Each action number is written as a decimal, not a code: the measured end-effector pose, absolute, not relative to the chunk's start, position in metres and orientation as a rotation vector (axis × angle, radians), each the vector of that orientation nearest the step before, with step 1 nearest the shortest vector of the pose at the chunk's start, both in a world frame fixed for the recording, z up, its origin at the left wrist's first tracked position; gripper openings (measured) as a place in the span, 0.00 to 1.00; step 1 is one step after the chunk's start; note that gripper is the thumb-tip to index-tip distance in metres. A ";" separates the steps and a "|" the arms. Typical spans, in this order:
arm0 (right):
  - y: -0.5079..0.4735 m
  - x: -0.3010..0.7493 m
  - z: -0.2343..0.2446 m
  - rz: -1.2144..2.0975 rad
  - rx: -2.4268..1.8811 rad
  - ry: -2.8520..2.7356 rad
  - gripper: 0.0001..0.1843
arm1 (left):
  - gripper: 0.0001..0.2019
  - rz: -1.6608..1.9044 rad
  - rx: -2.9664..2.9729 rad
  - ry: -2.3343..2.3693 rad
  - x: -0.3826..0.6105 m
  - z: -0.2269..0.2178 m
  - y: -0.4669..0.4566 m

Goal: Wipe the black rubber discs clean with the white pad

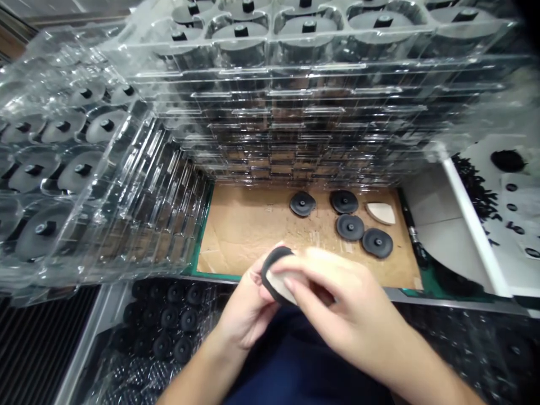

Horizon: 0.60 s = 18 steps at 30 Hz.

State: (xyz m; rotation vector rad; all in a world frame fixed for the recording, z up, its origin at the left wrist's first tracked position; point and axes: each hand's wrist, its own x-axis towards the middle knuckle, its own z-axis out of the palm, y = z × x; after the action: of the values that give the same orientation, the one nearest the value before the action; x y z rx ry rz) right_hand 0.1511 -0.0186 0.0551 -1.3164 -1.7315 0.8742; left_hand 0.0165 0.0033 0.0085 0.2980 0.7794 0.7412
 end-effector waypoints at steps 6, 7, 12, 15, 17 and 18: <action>-0.022 0.158 0.060 0.900 -1.157 -1.802 0.12 | 0.23 0.716 0.306 0.740 0.015 0.016 0.006; -0.025 0.163 0.062 0.933 -1.198 -1.821 0.11 | 0.26 0.739 0.303 0.720 0.014 0.017 0.007; -0.029 0.172 0.067 0.617 -1.527 -1.881 0.10 | 0.29 0.761 0.257 0.740 0.015 0.016 0.006; -0.018 0.164 0.062 0.254 -1.499 -1.936 0.11 | 0.29 0.775 0.226 0.752 0.012 0.014 0.005; -0.007 0.162 0.057 0.212 -1.272 -2.006 0.13 | 0.26 0.762 0.229 0.747 0.007 0.013 0.006; -0.003 0.162 0.054 0.289 -1.163 -2.028 0.13 | 0.24 0.744 0.252 0.729 0.004 0.013 0.006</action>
State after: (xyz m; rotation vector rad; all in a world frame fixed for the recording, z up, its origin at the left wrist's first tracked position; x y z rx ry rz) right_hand 0.1622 -0.0025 0.0541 -1.1627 -2.0279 0.2886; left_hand 0.0044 0.0058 0.0129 0.2524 0.7287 0.7444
